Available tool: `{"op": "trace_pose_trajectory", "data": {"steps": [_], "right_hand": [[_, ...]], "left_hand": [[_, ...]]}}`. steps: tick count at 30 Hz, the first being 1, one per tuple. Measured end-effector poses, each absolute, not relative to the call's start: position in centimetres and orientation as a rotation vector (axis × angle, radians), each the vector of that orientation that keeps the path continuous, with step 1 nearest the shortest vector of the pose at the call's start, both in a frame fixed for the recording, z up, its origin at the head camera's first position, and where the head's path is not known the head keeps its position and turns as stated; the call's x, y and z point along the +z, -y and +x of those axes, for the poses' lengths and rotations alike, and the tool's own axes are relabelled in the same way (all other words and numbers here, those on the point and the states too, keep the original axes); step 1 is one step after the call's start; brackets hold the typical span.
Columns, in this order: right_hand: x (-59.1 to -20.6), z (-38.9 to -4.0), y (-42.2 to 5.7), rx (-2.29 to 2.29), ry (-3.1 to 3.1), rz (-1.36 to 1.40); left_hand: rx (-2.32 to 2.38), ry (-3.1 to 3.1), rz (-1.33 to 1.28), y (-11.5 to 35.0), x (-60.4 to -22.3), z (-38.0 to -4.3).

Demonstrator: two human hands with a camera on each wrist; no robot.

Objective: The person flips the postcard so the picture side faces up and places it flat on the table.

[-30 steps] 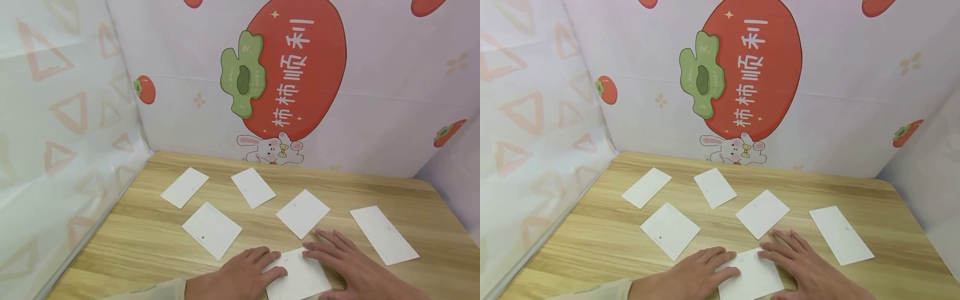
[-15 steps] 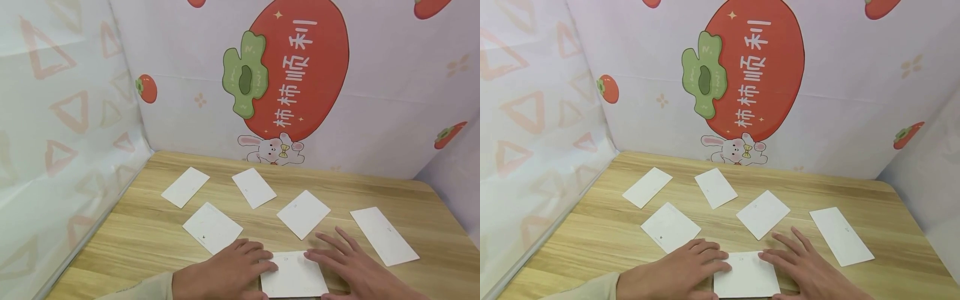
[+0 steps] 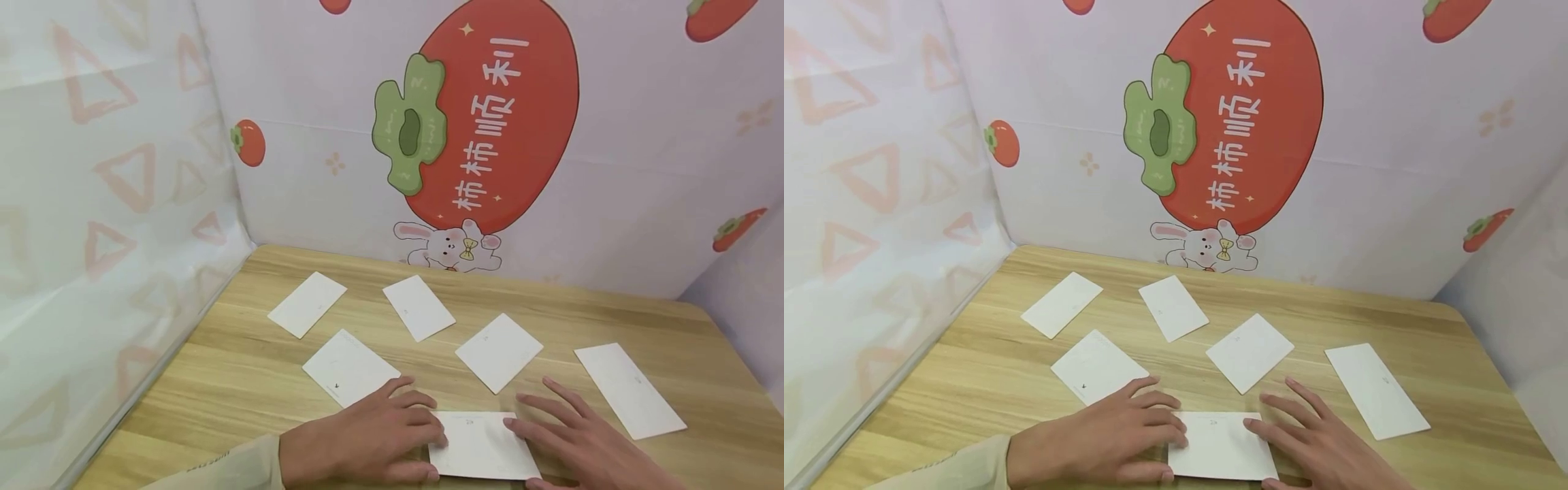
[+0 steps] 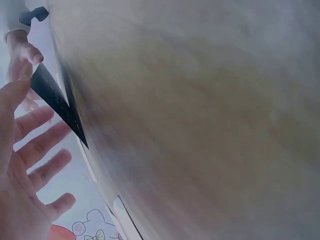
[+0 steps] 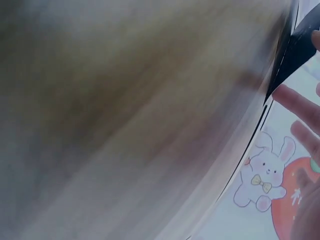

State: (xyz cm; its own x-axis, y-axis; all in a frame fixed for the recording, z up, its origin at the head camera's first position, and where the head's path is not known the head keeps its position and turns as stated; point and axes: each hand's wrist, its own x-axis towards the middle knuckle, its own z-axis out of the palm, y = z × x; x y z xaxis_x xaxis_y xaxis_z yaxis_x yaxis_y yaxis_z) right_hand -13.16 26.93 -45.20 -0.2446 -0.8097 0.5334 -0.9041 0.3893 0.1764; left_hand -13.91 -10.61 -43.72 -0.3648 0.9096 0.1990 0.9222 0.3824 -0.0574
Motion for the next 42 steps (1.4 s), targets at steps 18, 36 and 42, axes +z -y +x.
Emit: {"op": "trace_pose_trajectory", "data": {"steps": [18,36,42], "right_hand": [[-43.4,-13.5,-24.6,0.379,1.785,1.465],[-41.4,-13.9,-23.6,0.469,1.679,1.416],[-40.8,-14.0,-23.6,0.423,1.681,1.391]], "left_hand": [[-0.158,2.299,-1.643,10.8,-42.6,-14.8],[-0.264,2.141,-1.54,10.4,-41.7,-15.4],[-0.287,2.096,-1.485,10.2,-41.4,-15.7]]}}
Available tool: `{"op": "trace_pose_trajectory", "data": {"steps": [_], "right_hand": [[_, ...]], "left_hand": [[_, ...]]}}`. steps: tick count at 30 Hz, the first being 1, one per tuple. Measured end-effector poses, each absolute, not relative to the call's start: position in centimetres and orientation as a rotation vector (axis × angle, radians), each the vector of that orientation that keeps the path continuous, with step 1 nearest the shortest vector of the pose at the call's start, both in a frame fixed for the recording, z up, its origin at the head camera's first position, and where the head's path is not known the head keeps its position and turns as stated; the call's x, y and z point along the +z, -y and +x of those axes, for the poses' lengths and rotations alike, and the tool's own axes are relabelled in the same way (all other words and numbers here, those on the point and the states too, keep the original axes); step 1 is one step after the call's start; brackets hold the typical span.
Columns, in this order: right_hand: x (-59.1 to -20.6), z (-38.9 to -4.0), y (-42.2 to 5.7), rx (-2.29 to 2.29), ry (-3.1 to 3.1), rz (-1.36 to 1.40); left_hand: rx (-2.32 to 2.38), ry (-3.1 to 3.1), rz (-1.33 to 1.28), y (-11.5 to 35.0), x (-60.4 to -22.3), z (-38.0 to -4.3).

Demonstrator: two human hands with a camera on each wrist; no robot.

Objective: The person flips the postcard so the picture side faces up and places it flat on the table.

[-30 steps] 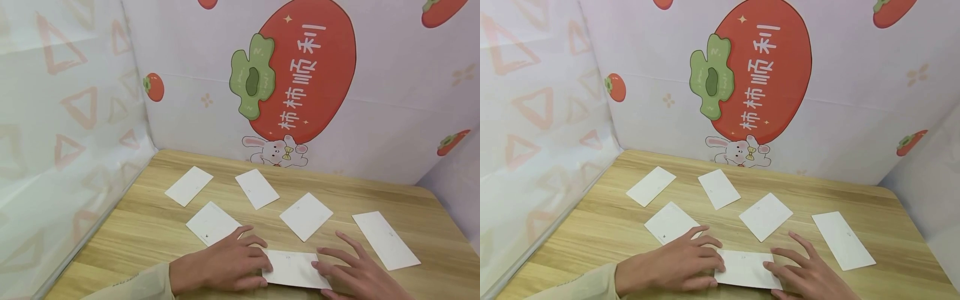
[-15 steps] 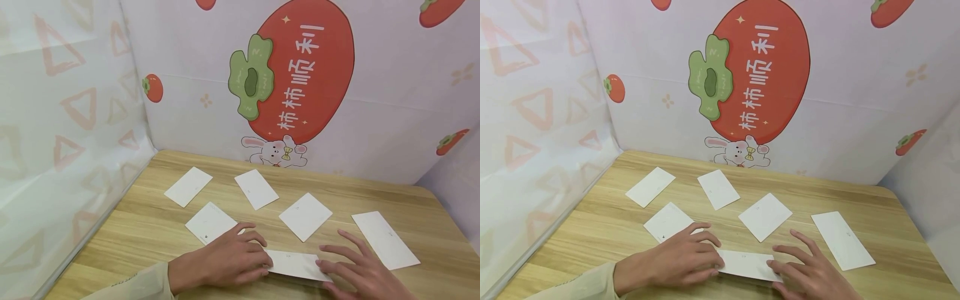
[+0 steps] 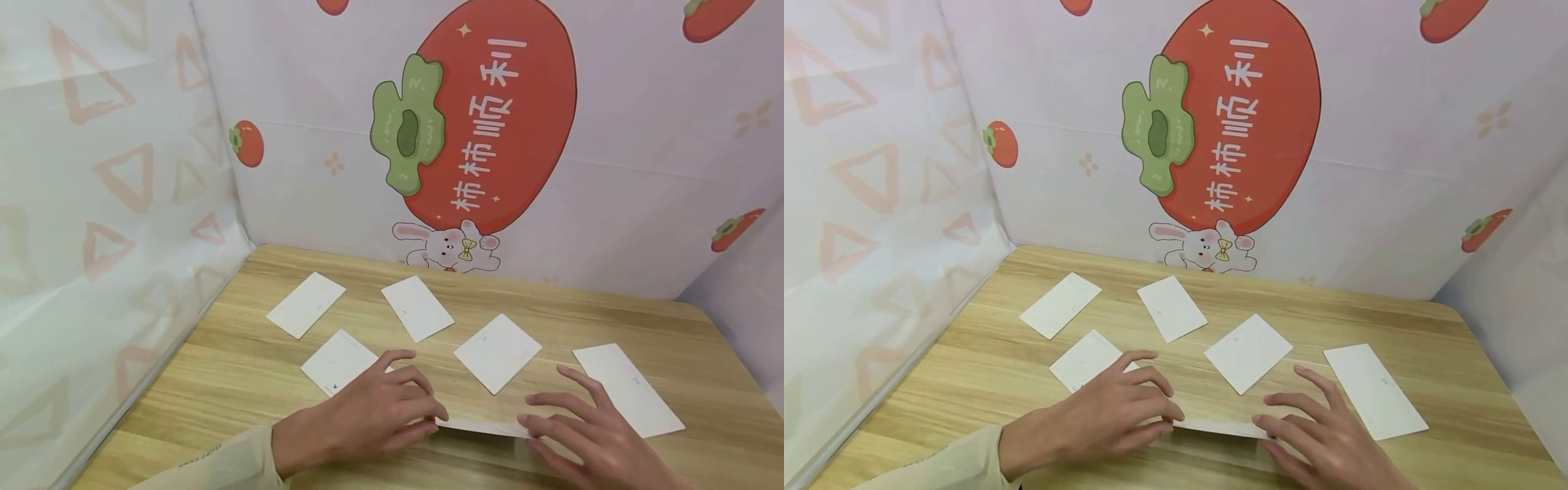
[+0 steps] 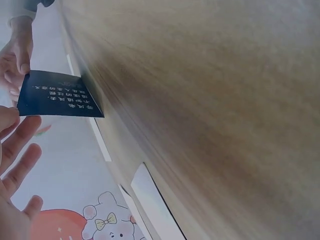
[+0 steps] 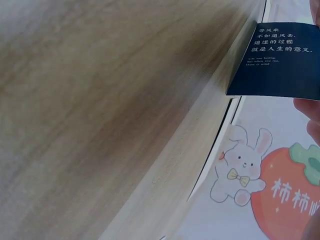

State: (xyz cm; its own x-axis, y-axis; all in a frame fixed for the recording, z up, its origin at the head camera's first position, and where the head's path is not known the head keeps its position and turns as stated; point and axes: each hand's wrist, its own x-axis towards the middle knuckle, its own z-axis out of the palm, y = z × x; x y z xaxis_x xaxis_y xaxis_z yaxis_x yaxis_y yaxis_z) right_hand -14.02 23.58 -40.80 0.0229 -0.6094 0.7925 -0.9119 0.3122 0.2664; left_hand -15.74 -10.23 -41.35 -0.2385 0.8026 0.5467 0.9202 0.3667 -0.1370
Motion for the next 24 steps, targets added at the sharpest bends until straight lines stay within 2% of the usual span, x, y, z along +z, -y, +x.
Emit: {"op": "trace_pose_trajectory", "data": {"steps": [9,24], "right_hand": [[-40.4,-14.3,-23.2,0.408,1.848,1.201],[-43.5,-14.9,-24.6,0.288,2.168,1.06]], "left_hand": [[-0.261,2.163,-1.384,9.5,-40.8,-17.3],[-0.172,2.396,-1.247,8.8,-41.1,-18.8]]}}
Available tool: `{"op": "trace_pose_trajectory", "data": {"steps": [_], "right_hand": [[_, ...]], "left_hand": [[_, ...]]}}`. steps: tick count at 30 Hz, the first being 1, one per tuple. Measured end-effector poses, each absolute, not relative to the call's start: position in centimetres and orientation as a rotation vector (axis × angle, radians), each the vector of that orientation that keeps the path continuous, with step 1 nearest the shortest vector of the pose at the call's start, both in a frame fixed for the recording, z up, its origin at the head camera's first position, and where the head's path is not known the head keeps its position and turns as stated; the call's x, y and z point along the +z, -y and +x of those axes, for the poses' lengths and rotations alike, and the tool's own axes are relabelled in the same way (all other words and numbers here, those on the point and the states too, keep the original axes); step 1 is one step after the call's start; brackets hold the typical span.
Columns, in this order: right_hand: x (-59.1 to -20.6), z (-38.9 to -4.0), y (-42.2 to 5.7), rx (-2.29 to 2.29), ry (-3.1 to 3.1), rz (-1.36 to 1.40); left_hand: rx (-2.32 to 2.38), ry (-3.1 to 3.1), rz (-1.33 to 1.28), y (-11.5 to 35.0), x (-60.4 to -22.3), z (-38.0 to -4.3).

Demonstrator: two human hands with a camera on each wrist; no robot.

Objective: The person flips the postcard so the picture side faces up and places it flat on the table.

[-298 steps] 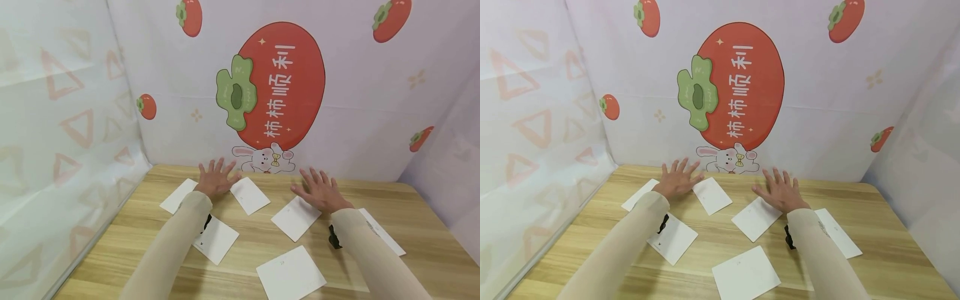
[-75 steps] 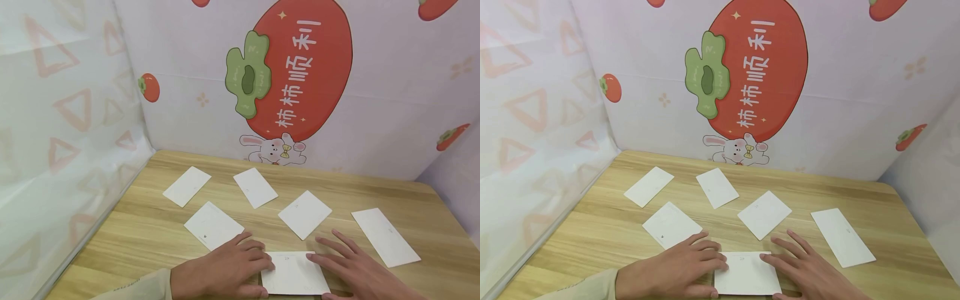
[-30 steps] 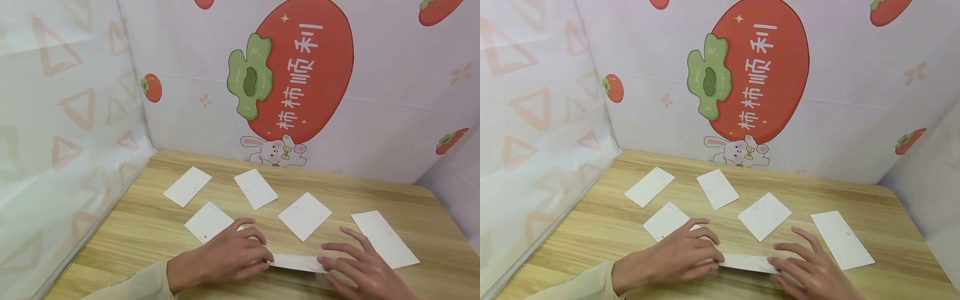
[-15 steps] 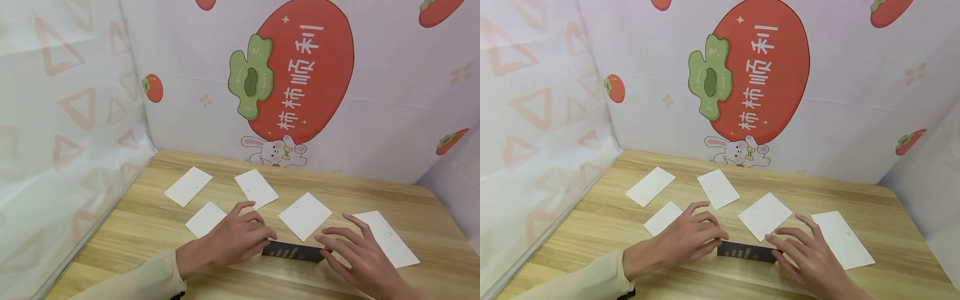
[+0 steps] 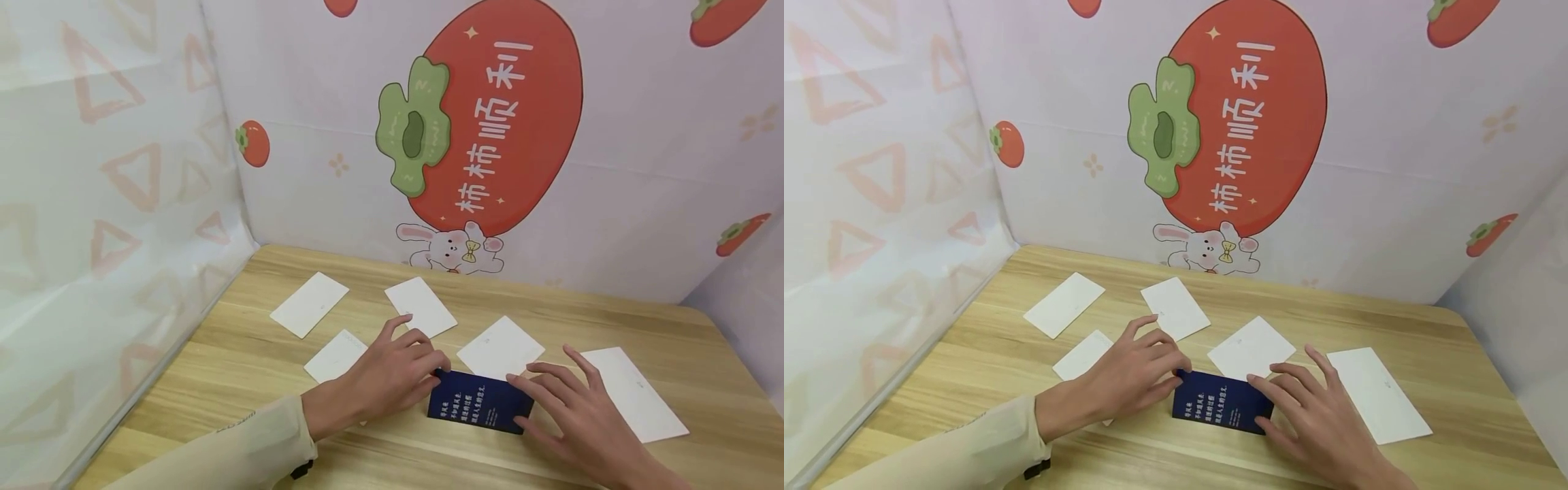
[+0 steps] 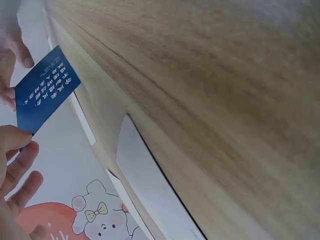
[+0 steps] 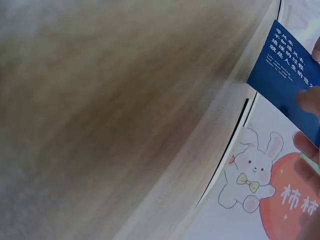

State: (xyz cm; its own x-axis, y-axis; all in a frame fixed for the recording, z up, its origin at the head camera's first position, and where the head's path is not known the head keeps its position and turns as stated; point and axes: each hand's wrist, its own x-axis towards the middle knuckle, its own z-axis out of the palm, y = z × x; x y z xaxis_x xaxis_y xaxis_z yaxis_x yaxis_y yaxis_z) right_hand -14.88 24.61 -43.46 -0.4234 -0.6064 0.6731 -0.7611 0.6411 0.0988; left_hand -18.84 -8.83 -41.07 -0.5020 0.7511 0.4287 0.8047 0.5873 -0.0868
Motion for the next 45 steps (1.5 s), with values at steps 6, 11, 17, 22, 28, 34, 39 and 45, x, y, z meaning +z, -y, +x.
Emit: {"op": "trace_pose_trajectory", "data": {"steps": [6,11,17,22,28,34,39,45], "right_hand": [[-43.9,-14.3,-25.0,0.143,2.375,1.006],[-44.1,-13.8,-25.0,-0.001,2.453,0.985],[-44.3,-13.3,-25.1,-0.067,2.454,1.008],[-44.5,-13.0,-25.3,-0.06,2.45,1.018],[-44.6,-12.5,-25.2,-0.072,2.497,1.005],[-44.9,-12.5,-25.1,-0.015,2.497,1.039],[-45.4,-12.4,-25.1,0.069,2.517,1.038],[-45.5,-12.1,-25.0,0.133,2.605,0.984]], "left_hand": [[-0.19,2.486,-1.214,8.5,-41.0,-18.9],[-0.151,2.561,-1.213,8.4,-41.1,-18.7],[0.007,2.638,-1.245,8.3,-41.5,-18.0],[0.088,2.65,-1.25,8.0,-41.8,-17.3],[0.16,2.635,-1.265,7.8,-42.2,-16.6],[0.212,2.635,-1.275,8.0,-42.4,-16.0],[0.235,2.661,-1.295,8.1,-42.4,-15.9],[0.222,2.739,-1.317,8.1,-42.4,-16.1]]}}
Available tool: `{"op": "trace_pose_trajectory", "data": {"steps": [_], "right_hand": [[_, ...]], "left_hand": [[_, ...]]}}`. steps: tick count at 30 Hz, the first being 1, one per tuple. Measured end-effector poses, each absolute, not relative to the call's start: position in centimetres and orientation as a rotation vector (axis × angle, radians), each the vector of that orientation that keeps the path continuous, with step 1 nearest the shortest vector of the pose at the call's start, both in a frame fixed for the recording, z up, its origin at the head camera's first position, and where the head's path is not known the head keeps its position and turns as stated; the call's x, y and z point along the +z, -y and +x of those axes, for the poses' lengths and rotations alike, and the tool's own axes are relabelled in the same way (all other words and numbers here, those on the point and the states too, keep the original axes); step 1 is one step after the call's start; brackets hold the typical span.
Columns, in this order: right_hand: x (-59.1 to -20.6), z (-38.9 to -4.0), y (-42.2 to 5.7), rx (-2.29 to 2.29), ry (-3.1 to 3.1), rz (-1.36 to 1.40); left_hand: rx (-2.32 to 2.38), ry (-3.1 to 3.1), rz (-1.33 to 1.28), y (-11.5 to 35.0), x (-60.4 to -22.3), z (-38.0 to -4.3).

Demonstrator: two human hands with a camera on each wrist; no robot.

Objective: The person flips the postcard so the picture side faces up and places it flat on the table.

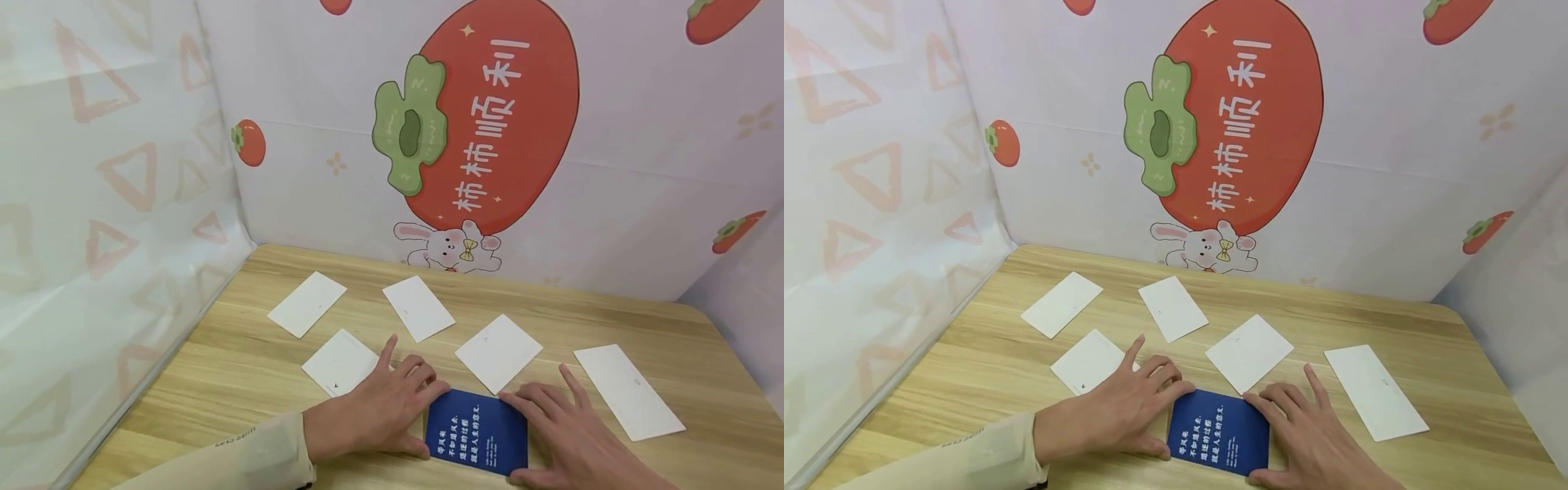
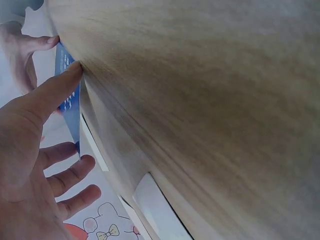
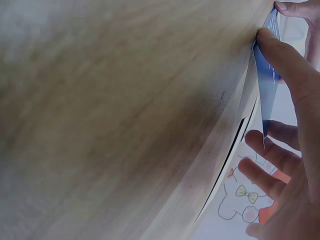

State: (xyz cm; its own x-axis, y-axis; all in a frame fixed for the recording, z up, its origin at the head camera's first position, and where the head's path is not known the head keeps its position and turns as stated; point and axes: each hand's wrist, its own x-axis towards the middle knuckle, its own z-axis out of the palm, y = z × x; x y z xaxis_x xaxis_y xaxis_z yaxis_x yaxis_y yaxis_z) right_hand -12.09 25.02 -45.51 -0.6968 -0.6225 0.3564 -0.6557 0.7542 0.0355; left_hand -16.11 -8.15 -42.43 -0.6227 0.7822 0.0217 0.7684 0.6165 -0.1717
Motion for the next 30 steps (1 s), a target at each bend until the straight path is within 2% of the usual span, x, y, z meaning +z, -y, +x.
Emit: {"op": "trace_pose_trajectory", "data": {"steps": [30], "right_hand": [[-45.29,-12.73,-25.47,0.215,2.719,0.934]], "left_hand": [[0.139,2.813,-1.37,8.54,-42.66,-16.86]]}}
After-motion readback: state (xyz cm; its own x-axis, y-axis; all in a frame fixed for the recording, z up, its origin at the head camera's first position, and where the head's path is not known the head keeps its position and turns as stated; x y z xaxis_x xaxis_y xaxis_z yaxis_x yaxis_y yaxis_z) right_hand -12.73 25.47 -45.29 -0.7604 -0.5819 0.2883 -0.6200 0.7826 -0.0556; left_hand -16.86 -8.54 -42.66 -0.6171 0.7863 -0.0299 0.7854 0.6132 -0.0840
